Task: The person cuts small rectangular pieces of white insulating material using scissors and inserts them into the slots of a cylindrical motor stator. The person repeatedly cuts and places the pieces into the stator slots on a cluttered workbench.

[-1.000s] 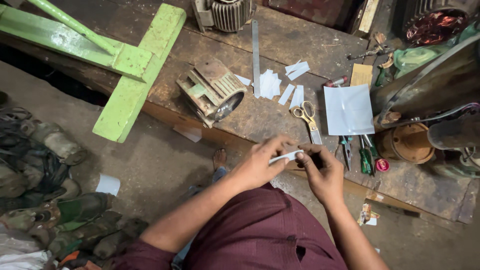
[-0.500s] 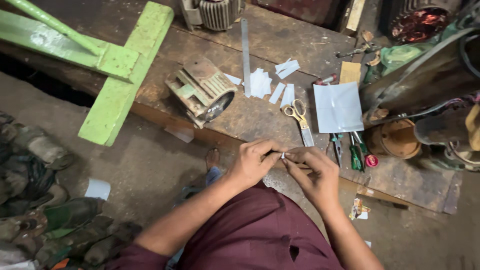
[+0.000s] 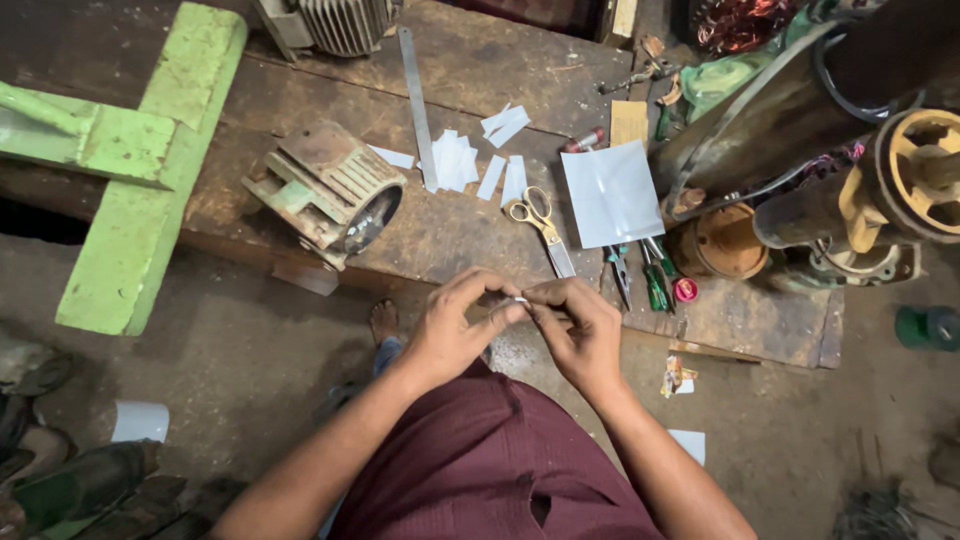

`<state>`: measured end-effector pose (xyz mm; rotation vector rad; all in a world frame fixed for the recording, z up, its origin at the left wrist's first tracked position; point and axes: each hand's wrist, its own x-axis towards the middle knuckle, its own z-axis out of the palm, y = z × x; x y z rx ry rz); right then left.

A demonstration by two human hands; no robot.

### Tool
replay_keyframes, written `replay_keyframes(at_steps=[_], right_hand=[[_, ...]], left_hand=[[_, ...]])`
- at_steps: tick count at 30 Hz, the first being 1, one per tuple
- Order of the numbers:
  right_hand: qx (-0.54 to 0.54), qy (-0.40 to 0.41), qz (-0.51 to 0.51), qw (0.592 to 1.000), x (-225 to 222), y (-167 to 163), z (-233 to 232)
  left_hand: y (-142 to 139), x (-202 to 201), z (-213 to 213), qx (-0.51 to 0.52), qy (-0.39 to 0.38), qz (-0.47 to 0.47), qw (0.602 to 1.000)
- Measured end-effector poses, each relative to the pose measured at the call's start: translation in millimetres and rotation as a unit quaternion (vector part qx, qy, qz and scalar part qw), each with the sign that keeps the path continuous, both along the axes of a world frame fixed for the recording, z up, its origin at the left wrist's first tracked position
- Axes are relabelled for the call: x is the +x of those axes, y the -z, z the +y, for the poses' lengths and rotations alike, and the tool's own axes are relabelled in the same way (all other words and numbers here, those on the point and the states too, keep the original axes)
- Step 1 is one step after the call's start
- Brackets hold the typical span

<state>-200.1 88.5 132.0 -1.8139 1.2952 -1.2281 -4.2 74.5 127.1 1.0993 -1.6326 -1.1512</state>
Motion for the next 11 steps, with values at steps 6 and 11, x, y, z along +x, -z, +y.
replay_keyframes(at_steps=[6, 11], right_hand=[[0.111, 0.003, -0.028, 0.993, -8, 24, -9], [0.223, -0.009, -0.147, 0.964, -22, 92, -46]], left_hand=[[17, -5, -18, 0.070, 0.005, -0.002, 0.998], [65, -11, -61, -0.032, 0.021, -0.077, 0.996]])
